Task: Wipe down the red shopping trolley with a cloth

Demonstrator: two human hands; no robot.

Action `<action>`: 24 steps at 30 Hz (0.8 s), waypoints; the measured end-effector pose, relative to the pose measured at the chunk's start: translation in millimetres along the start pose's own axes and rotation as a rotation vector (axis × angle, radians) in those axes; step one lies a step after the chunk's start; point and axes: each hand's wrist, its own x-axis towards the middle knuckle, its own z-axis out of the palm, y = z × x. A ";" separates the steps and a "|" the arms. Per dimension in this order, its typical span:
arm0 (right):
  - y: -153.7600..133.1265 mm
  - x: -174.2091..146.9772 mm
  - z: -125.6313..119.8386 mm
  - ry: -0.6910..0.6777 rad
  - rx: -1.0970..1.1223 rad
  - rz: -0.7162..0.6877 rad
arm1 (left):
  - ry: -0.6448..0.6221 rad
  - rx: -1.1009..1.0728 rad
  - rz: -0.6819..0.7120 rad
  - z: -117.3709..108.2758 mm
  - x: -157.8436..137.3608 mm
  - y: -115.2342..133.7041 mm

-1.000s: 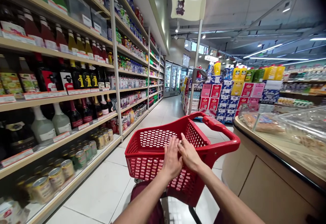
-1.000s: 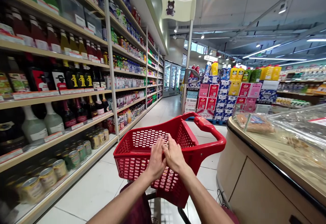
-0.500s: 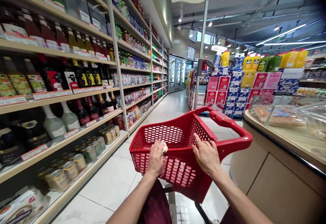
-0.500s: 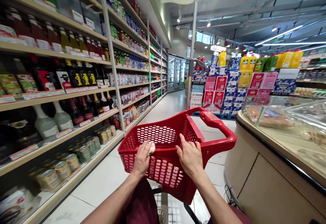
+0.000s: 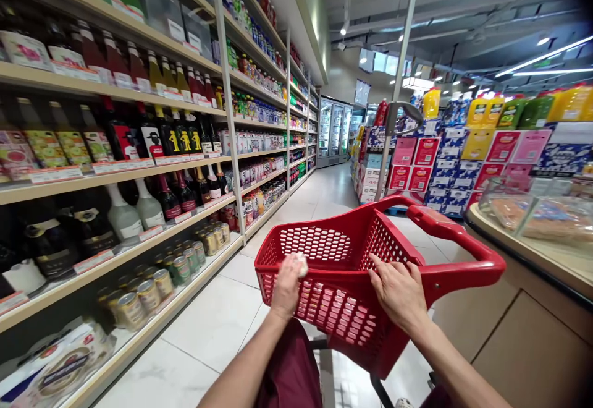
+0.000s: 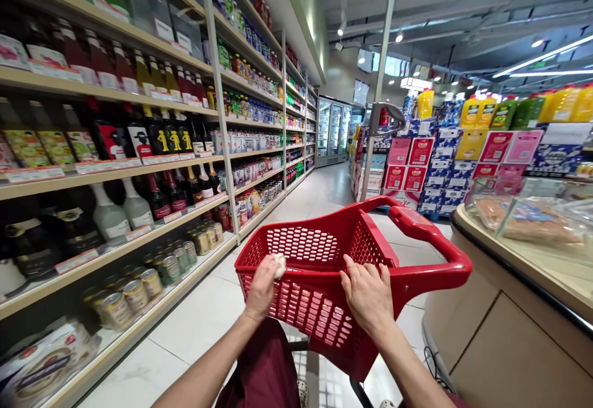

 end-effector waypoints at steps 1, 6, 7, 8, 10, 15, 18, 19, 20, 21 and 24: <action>2.0 -0.5 0.2 -0.001 -0.002 -0.004 | -0.042 -0.028 0.045 3.5 0.9 4.4; 18.7 -1.7 0.6 0.088 -0.052 0.043 | 0.088 0.010 -0.140 -12.9 -1.6 -23.8; 19.9 -1.7 0.7 0.096 -0.059 0.049 | 0.144 0.041 -0.214 -16.2 -2.1 -30.0; 20.1 -1.7 0.8 0.095 -0.061 0.049 | 0.169 0.054 -0.245 -16.6 -1.7 -31.8; 18.9 -1.5 0.9 0.088 -0.062 0.053 | 0.124 0.025 -0.182 -8.5 2.5 -21.0; 26.4 -3.7 -0.5 0.103 -0.060 0.038 | -0.061 -0.082 0.050 9.3 11.9 9.1; 32.8 -5.2 -0.7 0.156 -0.081 0.058 | 0.086 -0.008 -0.126 -0.7 7.5 -9.3; 33.2 -5.2 -0.4 0.169 -0.088 0.067 | 0.120 0.012 -0.168 -2.2 7.1 -12.8; 32.8 -4.9 -0.1 0.174 -0.092 0.075 | 0.130 0.015 -0.176 -1.2 7.8 -11.9; 32.2 -4.3 0.1 0.171 -0.092 0.081 | 0.113 0.001 -0.153 2.5 9.8 -6.1; 34.5 -2.4 -1.6 0.137 -0.075 0.075 | -0.020 -0.103 0.034 19.7 18.7 25.6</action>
